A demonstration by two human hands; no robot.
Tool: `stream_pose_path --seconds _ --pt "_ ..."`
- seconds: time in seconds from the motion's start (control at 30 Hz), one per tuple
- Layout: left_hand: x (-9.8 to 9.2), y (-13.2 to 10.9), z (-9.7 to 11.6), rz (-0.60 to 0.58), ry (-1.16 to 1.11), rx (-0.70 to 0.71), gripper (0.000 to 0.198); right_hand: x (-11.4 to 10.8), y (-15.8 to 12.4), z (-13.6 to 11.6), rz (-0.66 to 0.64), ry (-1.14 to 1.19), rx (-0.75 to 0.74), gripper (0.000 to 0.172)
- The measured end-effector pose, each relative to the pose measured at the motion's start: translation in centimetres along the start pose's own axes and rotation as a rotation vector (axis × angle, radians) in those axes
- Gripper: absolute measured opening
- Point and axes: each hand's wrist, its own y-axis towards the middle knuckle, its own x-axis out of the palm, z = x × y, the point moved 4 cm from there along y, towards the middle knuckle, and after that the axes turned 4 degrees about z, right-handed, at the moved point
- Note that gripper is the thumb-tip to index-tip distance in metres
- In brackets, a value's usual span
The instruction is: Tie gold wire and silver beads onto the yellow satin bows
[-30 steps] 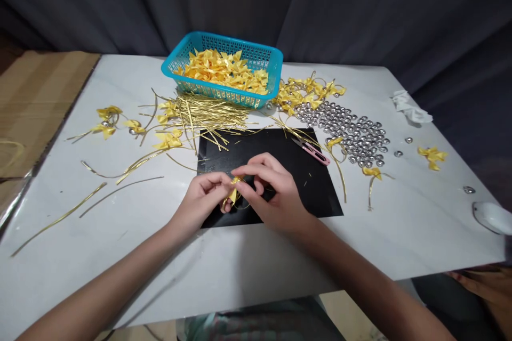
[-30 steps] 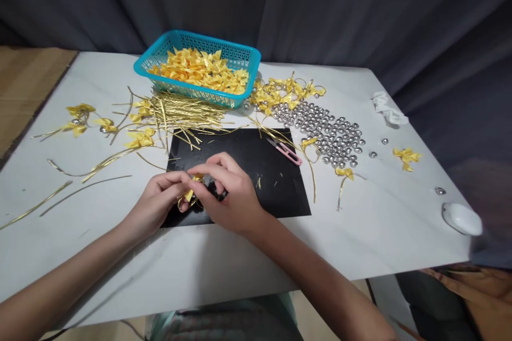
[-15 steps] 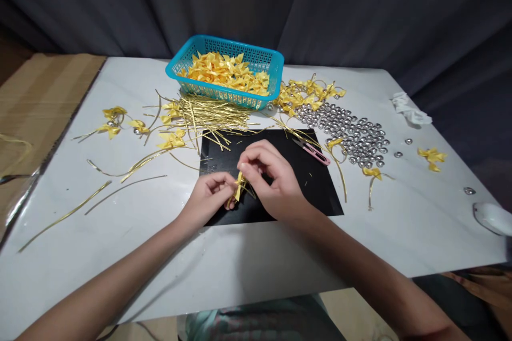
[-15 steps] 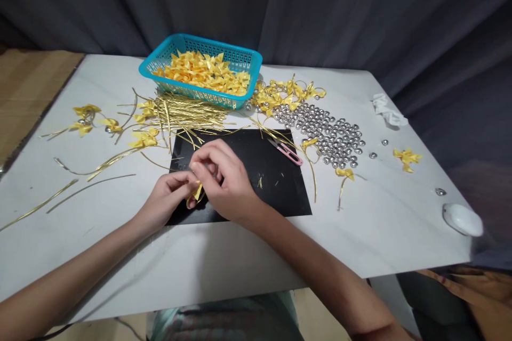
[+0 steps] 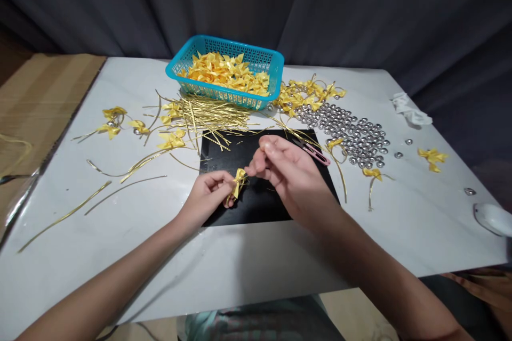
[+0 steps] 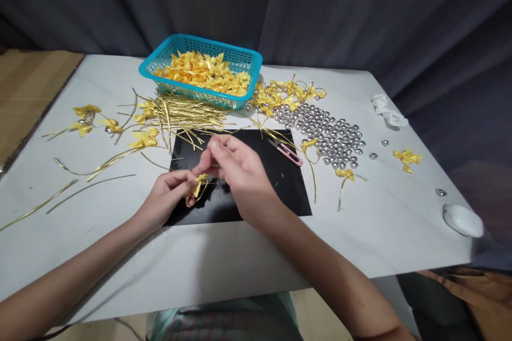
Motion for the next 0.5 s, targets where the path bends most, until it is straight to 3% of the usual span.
stream_pose_path --seconds 0.13,0.2,0.37,0.5 --pt "0.1 0.0 0.2 -0.001 0.02 -0.015 0.015 -0.3 -0.4 -1.1 0.14 0.164 0.287 0.022" --pt "0.1 -0.1 0.2 -0.004 0.025 -0.02 0.016 -0.4 -0.5 -1.6 0.174 0.178 0.361 0.024" --pt "-0.2 0.1 -0.3 -0.008 0.003 -0.009 0.017 -1.1 -0.1 -1.9 0.154 0.022 0.25 0.018" --pt "-0.4 0.2 -1.0 -0.111 -0.073 0.011 0.02 -2.4 0.1 0.2 0.175 -0.108 0.262 0.011"
